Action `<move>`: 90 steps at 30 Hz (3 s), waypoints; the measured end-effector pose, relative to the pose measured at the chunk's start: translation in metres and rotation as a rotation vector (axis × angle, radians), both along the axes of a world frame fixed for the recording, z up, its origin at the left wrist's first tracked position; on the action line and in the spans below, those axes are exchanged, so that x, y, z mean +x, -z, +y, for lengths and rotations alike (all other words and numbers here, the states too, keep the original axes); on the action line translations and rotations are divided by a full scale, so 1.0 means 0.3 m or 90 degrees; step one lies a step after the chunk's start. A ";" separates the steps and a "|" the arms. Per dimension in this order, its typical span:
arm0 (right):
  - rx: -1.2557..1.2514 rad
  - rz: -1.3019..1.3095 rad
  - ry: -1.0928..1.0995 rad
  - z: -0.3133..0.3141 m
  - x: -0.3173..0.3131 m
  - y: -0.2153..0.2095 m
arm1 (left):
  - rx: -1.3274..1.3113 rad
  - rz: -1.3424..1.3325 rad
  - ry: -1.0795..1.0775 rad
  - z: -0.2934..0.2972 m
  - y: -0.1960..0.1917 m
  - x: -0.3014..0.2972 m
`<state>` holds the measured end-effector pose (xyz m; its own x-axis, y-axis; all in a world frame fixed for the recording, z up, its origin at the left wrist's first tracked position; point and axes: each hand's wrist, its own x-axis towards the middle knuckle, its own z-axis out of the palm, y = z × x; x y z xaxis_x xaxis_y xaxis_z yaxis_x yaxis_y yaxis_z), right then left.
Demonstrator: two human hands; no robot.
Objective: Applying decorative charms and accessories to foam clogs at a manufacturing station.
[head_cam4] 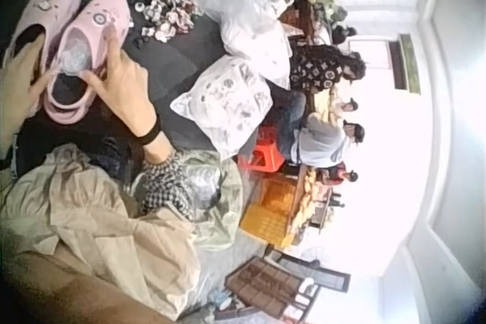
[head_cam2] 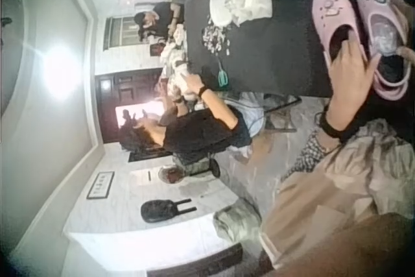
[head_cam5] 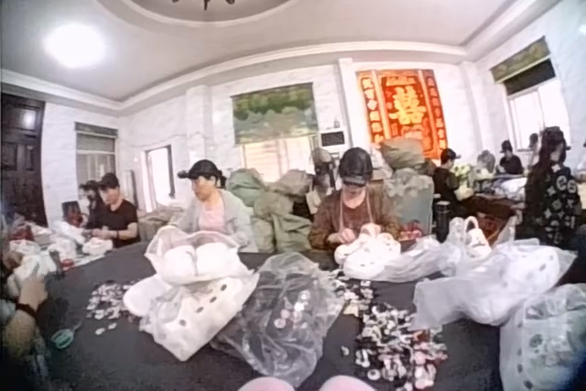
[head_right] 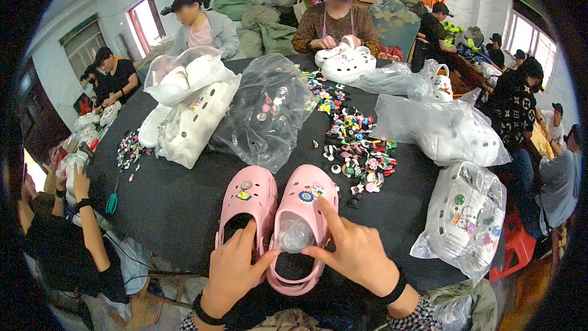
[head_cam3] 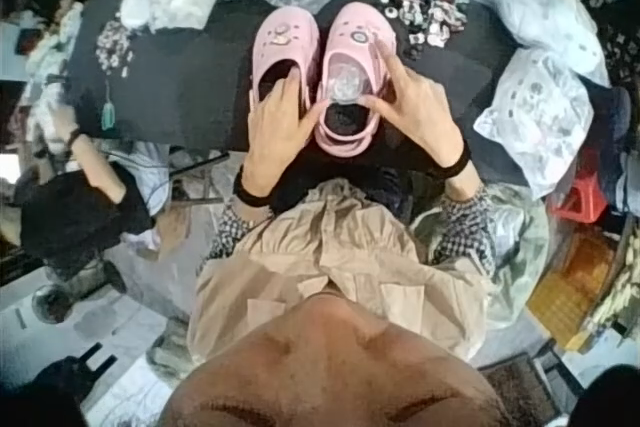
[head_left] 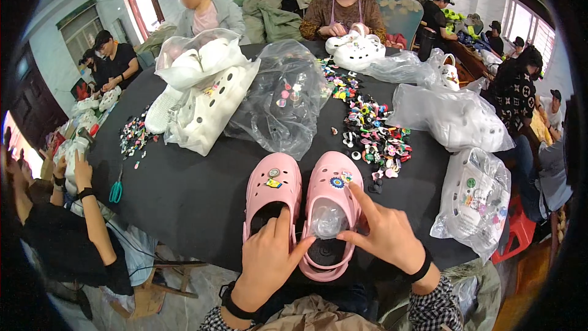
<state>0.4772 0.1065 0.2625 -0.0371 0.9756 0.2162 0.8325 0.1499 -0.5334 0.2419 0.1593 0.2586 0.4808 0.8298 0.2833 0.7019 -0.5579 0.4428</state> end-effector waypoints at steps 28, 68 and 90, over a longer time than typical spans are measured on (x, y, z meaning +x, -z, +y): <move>0.057 -0.112 -0.038 0.058 -0.081 -0.033 | -0.072 0.026 0.058 0.008 0.020 -0.061; -0.015 0.128 -0.203 0.071 -0.249 -0.088 | 0.218 0.109 -0.412 0.481 0.085 -0.942; 0.209 0.175 0.449 -0.490 0.587 0.020 | 0.197 0.205 -0.461 0.728 0.169 -1.137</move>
<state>0.6532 -0.0406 0.2566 0.6561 0.6355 0.4069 0.6354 -0.1744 -0.7522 -0.0991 0.3779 0.2079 -0.0429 0.8716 0.4884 0.9980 0.0142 0.0623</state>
